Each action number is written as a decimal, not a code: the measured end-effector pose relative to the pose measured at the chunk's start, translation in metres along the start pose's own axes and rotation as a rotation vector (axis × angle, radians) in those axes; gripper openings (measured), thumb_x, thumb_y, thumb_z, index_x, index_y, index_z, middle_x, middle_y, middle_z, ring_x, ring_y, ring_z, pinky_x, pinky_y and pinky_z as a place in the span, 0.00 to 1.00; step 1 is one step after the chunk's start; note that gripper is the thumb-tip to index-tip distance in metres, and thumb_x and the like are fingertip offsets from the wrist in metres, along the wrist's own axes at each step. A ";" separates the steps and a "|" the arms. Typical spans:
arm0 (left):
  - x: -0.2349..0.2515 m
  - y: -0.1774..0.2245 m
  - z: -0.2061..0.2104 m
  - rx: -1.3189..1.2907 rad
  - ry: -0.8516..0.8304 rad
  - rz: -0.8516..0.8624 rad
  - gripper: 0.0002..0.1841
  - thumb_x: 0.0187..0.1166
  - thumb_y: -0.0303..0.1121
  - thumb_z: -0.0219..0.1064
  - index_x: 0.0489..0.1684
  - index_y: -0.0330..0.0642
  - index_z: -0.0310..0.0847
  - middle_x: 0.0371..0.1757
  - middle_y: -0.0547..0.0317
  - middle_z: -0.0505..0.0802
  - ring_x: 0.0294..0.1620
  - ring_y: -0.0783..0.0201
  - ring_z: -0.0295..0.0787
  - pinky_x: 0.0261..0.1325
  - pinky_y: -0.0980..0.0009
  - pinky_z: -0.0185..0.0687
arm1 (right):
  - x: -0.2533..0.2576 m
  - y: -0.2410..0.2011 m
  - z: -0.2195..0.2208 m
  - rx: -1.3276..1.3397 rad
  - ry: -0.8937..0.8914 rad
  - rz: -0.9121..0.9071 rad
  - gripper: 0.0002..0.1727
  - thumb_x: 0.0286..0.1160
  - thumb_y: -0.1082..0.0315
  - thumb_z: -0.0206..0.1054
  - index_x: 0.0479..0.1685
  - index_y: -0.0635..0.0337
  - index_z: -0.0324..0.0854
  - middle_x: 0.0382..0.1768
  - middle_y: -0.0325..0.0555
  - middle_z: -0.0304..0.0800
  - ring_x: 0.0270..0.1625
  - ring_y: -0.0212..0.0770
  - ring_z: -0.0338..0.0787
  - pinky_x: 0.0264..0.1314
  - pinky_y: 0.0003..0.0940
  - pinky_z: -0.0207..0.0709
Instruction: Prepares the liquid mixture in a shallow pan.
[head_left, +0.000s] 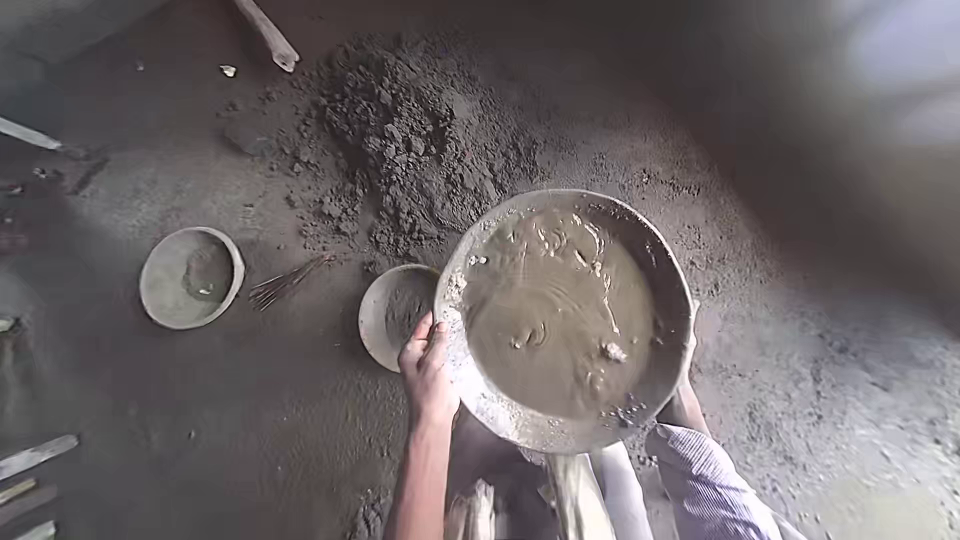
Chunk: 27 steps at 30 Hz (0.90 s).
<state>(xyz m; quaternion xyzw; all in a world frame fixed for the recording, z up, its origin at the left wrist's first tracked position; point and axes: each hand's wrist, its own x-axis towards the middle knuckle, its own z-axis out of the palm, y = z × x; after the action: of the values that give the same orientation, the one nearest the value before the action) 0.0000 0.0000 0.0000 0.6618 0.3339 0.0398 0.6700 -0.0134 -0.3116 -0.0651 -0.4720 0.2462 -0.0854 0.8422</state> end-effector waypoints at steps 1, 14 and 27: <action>0.017 -0.018 -0.006 0.022 -0.009 0.008 0.17 0.86 0.21 0.53 0.68 0.25 0.77 0.54 0.52 0.93 0.52 0.71 0.92 0.58 0.73 0.90 | 0.006 0.019 -0.013 0.106 -0.004 0.095 0.37 0.89 0.34 0.37 0.71 0.49 0.80 0.60 0.40 0.93 0.63 0.32 0.91 0.66 0.36 0.87; 0.192 -0.258 -0.061 0.180 -0.080 -0.070 0.18 0.86 0.23 0.53 0.70 0.25 0.76 0.61 0.50 0.92 0.57 0.71 0.91 0.62 0.73 0.88 | 0.057 0.255 -0.052 -0.237 0.180 0.487 0.36 0.92 0.38 0.35 0.81 0.53 0.71 0.68 0.47 0.88 0.69 0.40 0.87 0.71 0.45 0.83; 0.254 -0.279 -0.049 0.218 -0.115 -0.036 0.18 0.87 0.23 0.52 0.72 0.24 0.74 0.61 0.51 0.91 0.57 0.73 0.91 0.62 0.74 0.87 | 0.075 0.302 -0.030 -0.515 0.414 0.280 0.27 0.95 0.53 0.45 0.69 0.64 0.81 0.58 0.48 0.91 0.59 0.35 0.90 0.67 0.36 0.83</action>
<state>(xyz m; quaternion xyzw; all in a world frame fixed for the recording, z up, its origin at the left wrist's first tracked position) 0.0639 0.1338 -0.3498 0.7258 0.3090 -0.0469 0.6128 0.0093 -0.1995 -0.3556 -0.6031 0.4872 0.0020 0.6316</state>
